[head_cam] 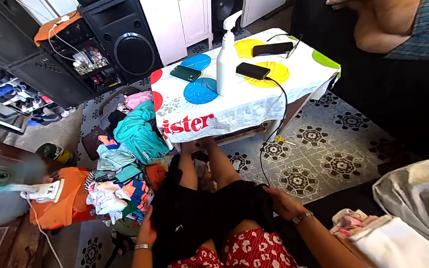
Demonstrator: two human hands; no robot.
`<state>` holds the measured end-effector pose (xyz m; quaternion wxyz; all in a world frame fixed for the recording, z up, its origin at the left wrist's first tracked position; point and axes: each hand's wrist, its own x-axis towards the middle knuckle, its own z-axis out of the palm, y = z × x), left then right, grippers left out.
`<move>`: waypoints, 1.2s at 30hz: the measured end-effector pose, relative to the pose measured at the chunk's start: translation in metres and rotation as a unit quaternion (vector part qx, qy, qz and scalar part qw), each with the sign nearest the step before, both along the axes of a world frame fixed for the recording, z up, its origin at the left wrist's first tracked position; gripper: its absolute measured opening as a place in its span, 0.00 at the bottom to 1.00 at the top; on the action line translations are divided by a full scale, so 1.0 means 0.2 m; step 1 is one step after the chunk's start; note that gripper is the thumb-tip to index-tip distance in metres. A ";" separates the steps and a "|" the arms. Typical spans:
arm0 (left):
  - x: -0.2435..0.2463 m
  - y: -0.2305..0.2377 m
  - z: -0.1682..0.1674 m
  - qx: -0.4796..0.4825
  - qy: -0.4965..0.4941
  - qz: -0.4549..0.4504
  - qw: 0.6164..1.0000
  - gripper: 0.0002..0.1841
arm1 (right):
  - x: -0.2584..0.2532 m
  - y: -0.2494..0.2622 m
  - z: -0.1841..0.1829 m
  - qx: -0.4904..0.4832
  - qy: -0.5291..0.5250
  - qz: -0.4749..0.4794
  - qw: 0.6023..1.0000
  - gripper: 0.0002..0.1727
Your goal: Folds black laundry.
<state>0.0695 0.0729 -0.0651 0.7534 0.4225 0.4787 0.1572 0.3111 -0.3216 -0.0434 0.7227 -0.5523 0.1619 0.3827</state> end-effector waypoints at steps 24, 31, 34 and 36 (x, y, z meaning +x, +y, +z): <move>0.13 0.37 1.57 0.352 -0.454 -0.165 0.802 0.07 | 0.30 0.02 1.09 0.214 -0.567 0.054 0.794 0.08; -0.46 0.03 0.82 0.238 -0.292 -0.260 0.889 0.14 | -0.12 -0.49 0.43 0.046 -0.435 0.146 0.888 0.04; -0.62 -0.15 0.51 0.173 -0.124 -0.332 0.919 0.17 | -0.31 -0.63 0.24 -0.070 -0.359 0.144 0.920 0.07; -0.63 -0.25 0.39 0.151 -0.018 -0.381 0.912 0.28 | -0.37 -0.68 0.18 -0.101 -0.340 0.139 0.925 0.08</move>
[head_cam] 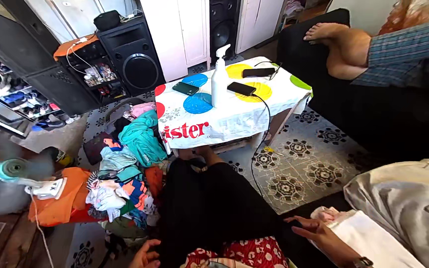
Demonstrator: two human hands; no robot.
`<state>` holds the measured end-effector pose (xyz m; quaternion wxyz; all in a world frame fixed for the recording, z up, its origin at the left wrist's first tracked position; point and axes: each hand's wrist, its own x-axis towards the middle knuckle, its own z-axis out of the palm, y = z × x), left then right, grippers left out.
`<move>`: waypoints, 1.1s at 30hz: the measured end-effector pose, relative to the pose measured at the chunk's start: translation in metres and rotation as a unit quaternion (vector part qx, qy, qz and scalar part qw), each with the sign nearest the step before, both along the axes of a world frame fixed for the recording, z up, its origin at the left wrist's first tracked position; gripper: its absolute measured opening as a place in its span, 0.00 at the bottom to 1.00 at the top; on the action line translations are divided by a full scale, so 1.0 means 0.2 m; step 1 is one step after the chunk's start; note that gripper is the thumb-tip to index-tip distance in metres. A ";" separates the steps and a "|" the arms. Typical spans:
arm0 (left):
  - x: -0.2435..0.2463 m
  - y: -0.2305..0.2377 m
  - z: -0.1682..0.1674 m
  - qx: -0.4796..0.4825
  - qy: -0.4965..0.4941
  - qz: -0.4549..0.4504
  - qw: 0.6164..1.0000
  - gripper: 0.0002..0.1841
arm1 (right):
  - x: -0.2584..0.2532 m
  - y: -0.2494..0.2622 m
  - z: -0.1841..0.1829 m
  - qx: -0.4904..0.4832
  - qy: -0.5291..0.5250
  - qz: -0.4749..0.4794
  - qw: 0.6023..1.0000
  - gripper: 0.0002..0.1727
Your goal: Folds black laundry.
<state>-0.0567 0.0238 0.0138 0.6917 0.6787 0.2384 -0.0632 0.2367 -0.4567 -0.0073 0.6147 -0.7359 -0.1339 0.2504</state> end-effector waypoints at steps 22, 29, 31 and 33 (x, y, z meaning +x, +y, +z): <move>0.49 0.27 0.24 -0.061 -0.153 0.115 0.980 0.21 | 0.42 0.23 0.17 0.044 0.046 -0.017 0.998 0.13; 0.65 0.34 -0.12 0.027 0.140 -0.010 0.990 0.38 | 0.50 0.46 -0.14 -0.097 0.156 0.000 0.983 0.42; 0.57 0.38 -0.17 0.048 0.173 -0.101 0.979 0.36 | 0.47 0.43 -0.15 -0.102 0.157 -0.005 0.982 0.40; 0.55 0.45 -0.16 0.077 0.200 -0.162 0.963 0.34 | 0.49 0.42 -0.09 -0.107 0.141 -0.007 0.984 0.32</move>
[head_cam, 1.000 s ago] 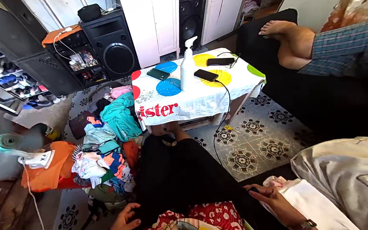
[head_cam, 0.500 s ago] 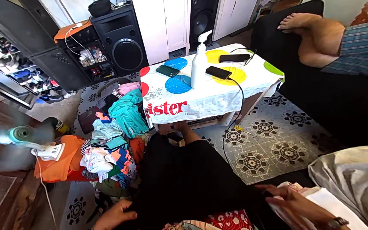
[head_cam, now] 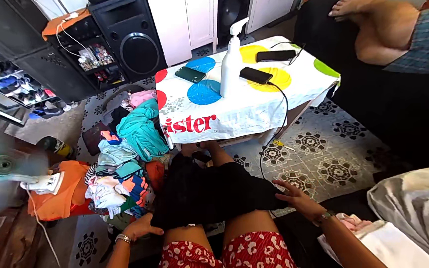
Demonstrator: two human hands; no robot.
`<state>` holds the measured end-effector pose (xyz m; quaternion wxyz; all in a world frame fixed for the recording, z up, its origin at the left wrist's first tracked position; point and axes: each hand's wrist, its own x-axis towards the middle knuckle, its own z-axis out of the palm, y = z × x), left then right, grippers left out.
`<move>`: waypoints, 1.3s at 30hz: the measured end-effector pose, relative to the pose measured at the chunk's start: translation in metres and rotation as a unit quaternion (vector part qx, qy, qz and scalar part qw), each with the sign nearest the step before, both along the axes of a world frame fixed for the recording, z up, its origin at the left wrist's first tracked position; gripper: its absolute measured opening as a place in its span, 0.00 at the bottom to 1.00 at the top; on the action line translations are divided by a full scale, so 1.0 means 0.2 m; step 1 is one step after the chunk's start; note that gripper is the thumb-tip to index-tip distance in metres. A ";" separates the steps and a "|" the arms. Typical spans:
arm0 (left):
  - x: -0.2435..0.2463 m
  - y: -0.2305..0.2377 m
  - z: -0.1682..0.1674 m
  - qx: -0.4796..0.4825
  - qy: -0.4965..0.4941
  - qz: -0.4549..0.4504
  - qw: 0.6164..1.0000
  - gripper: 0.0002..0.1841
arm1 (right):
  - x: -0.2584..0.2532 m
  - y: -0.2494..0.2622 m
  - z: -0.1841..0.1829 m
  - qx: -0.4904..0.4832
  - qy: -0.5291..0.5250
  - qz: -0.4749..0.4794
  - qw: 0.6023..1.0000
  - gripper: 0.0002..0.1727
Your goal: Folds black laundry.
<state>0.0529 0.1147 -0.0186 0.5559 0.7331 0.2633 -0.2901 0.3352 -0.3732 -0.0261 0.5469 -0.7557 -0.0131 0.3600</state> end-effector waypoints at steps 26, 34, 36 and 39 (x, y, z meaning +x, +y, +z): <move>-0.49 -0.21 0.14 0.035 -0.260 0.265 0.928 0.10 | -0.34 -0.38 0.09 0.033 -0.203 -0.029 0.978 0.09; -0.66 -0.29 0.07 0.056 -0.162 0.140 0.975 0.11 | -0.27 -0.44 0.15 -0.160 -0.159 0.206 0.952 0.10; -0.62 -0.28 0.03 0.141 -0.068 0.061 0.986 0.15 | -0.25 -0.31 0.12 -0.226 -0.236 0.224 0.918 0.10; -0.49 -0.33 0.02 0.259 -0.124 0.124 0.950 0.16 | -0.25 0.05 0.16 -0.207 -0.365 0.177 0.890 0.11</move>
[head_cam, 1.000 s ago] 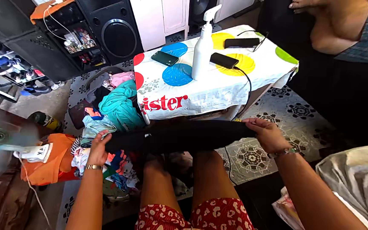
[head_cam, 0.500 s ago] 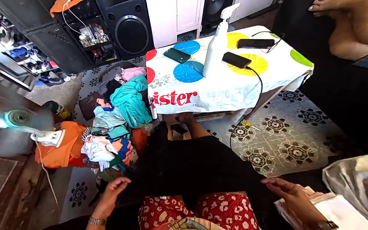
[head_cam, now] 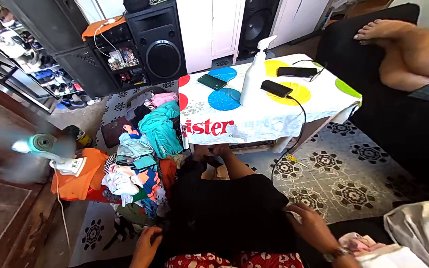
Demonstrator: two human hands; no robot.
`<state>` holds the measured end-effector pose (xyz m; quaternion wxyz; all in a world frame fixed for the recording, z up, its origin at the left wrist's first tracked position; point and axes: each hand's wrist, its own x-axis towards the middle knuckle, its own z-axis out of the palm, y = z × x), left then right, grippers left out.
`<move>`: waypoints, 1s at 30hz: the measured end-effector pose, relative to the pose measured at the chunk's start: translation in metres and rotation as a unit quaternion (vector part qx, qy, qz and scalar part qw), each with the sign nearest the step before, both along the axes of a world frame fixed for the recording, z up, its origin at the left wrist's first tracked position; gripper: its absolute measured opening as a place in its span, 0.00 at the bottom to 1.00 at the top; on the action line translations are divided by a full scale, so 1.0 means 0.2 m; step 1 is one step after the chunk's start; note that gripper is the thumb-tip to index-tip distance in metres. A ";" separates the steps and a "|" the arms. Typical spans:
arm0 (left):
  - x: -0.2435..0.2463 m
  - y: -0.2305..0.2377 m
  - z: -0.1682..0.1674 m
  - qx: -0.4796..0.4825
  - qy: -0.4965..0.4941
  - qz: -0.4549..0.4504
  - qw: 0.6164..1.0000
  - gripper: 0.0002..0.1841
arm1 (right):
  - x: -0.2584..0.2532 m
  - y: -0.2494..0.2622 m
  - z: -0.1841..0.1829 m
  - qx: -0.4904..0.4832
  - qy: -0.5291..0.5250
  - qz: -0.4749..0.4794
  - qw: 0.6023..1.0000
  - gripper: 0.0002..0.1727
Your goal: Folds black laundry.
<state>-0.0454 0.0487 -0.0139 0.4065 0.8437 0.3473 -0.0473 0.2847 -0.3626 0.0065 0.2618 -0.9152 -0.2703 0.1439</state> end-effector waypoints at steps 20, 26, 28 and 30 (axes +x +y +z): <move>0.42 -0.33 -0.18 0.045 -0.210 0.148 0.966 0.28 | 0.33 1.67 -0.16 -0.194 0.037 0.288 0.937 0.20; 0.40 -0.23 -0.15 -0.290 -0.157 0.298 0.896 0.27 | 0.47 1.62 0.14 0.056 0.193 0.230 0.952 0.16; 0.40 -0.22 -0.14 -0.297 -0.143 0.303 0.894 0.23 | 0.50 1.60 0.27 0.085 0.188 0.273 0.940 0.13; 0.39 -0.22 -0.14 -0.287 -0.146 0.300 0.898 0.21 | 0.51 1.57 0.40 0.056 0.171 0.329 0.927 0.13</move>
